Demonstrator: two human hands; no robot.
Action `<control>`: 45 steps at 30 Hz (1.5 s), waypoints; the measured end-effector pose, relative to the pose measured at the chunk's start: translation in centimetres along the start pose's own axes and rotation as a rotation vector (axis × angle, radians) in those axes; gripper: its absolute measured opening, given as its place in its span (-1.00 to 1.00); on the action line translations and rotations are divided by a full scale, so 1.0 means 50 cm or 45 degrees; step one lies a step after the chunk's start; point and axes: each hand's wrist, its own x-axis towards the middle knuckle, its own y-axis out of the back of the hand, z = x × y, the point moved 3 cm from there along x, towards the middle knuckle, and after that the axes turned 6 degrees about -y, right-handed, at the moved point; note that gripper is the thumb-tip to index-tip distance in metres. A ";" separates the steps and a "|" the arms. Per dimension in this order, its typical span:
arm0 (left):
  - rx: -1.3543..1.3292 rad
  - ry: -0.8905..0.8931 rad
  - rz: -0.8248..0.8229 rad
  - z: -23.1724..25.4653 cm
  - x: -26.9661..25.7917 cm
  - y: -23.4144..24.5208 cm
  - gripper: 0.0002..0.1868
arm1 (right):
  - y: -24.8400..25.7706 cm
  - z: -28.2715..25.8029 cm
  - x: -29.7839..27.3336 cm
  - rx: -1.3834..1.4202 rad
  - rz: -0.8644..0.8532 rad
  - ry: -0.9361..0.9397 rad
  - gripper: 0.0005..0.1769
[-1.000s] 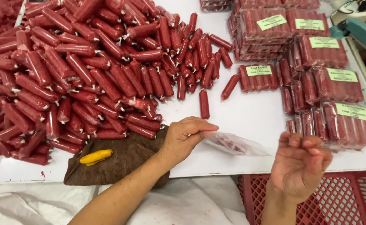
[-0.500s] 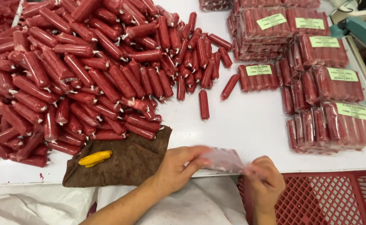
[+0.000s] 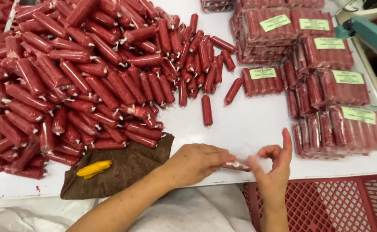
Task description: The person is picking up small red sausages from a large pile on a table and placing them into clear plastic bags, then sealing the bags using a heat sealer.
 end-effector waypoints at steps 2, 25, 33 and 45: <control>-0.540 0.308 -0.008 -0.037 -0.001 0.004 -0.44 | -0.006 -0.008 -0.008 -0.007 -0.308 0.471 0.42; -1.197 1.417 0.344 -0.267 0.394 -0.023 -0.79 | 0.016 0.115 0.077 0.032 0.133 0.025 -0.19; -0.061 1.204 -0.068 -0.317 0.418 -0.056 -0.43 | 0.021 0.127 0.085 0.083 0.120 -0.044 -0.27; 0.622 0.453 0.111 -0.303 0.426 -0.187 -0.72 | 0.064 0.284 0.144 -0.023 0.015 0.080 -0.52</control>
